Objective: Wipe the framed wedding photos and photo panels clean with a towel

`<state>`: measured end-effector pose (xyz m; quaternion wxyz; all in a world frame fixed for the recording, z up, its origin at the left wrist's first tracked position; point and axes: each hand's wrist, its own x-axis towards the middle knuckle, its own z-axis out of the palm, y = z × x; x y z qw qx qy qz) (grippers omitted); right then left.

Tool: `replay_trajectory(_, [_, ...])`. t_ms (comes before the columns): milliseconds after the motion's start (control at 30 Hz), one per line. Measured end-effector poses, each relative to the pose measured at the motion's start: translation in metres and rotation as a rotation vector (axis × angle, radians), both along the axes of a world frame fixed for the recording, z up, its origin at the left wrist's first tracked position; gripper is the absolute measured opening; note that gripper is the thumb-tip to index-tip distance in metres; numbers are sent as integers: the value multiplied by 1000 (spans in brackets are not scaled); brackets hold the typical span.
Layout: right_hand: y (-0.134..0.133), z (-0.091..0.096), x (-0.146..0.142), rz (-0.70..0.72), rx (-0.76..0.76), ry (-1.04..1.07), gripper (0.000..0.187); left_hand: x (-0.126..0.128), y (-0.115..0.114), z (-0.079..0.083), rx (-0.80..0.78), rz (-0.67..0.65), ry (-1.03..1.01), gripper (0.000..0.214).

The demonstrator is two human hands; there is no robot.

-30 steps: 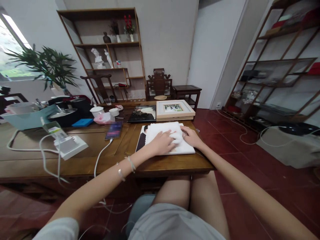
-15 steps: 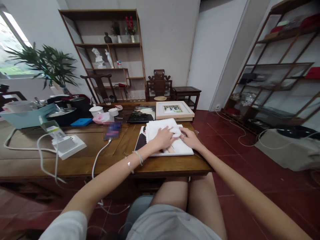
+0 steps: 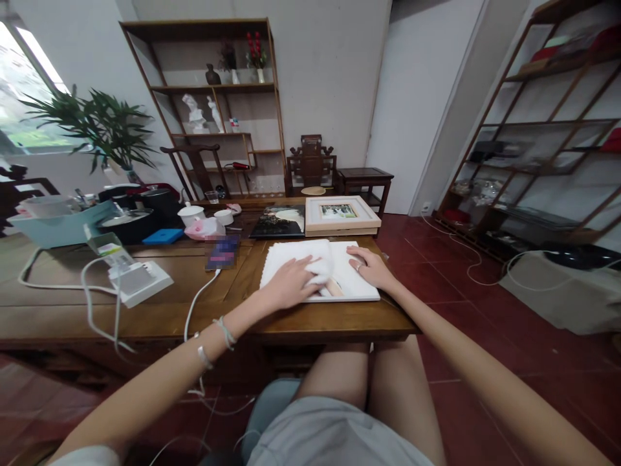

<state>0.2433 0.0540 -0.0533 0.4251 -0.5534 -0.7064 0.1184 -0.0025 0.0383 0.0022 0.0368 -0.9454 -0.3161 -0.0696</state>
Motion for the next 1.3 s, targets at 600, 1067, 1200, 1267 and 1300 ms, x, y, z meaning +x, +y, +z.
replay_trajectory(600, [0, -2, -1, -4, 14, -13, 29, -47, -34, -5, 10, -2, 31, 31])
replay_trajectory(1067, [5, -7, 2, 11, 15, -25, 30, -9, 36, -1, 15, -5, 84, 39])
replay_trajectory(1200, [6, -8, 3, 14, 30, -15, 28, 18, 62, -4, 48, 77, 81, 38])
replay_trajectory(1267, [5, -7, 3, 16, 32, -13, 28, 26, 56, -4, 53, 81, 74, 36])
replay_trajectory(1300, [5, -6, 2, 17, 30, -12, 28, 29, 48, -4, 52, 77, 72, 36])
